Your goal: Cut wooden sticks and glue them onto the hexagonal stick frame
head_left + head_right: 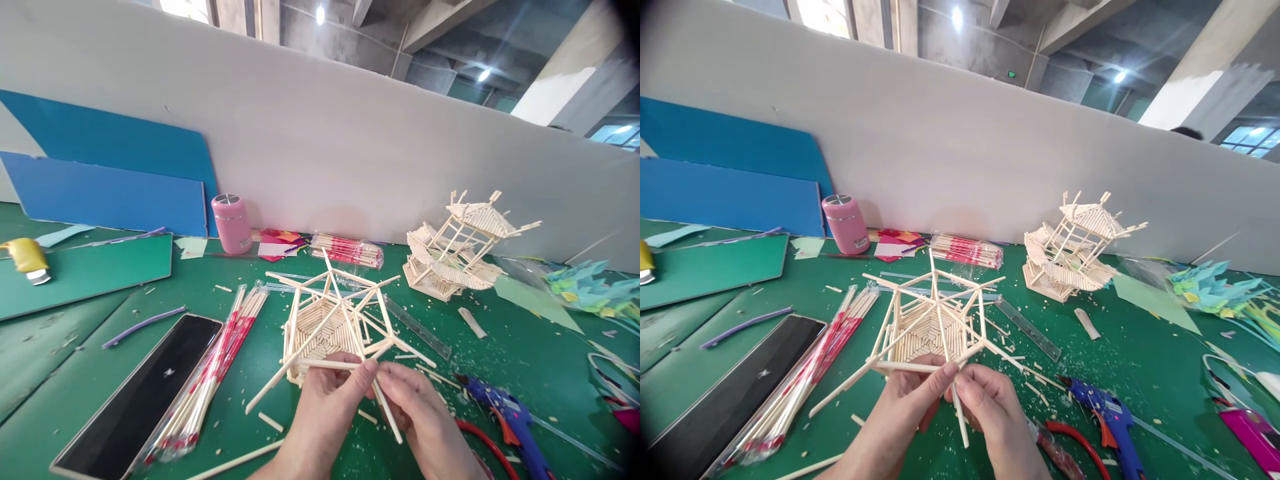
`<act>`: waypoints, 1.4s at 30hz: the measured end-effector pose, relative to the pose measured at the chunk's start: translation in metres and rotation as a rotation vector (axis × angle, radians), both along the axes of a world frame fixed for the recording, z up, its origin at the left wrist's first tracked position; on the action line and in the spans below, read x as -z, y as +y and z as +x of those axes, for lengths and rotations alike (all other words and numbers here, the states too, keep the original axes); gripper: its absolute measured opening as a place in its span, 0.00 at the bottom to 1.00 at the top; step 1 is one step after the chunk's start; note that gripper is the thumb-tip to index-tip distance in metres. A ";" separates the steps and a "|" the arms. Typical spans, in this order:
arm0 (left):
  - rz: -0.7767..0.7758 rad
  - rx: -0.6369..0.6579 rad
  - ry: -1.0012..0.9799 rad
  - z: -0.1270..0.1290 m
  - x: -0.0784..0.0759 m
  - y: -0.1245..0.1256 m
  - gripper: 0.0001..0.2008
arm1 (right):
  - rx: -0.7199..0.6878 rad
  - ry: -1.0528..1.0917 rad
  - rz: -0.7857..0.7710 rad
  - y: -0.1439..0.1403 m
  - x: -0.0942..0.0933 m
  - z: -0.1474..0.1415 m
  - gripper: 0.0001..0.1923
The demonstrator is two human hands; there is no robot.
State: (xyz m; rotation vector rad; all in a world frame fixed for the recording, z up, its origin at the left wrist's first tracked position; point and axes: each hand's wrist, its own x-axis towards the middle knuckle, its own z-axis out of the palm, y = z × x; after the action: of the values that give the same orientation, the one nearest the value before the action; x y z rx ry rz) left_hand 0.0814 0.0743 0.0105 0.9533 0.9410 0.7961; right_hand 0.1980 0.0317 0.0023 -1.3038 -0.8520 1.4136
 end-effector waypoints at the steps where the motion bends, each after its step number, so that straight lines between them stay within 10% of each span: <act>1: -0.006 0.003 -0.003 0.000 0.000 0.000 0.15 | 0.000 0.005 -0.002 0.000 -0.001 0.000 0.15; 42: 0.012 0.055 -0.272 -0.006 0.018 -0.002 0.13 | 0.018 0.087 -0.028 0.011 -0.012 -0.011 0.14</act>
State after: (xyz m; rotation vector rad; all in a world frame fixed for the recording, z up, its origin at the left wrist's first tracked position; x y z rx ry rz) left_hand 0.0759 0.0722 -0.0072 0.8521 0.6728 0.8610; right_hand 0.1866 0.0424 0.0142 -1.2586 -0.7638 1.4614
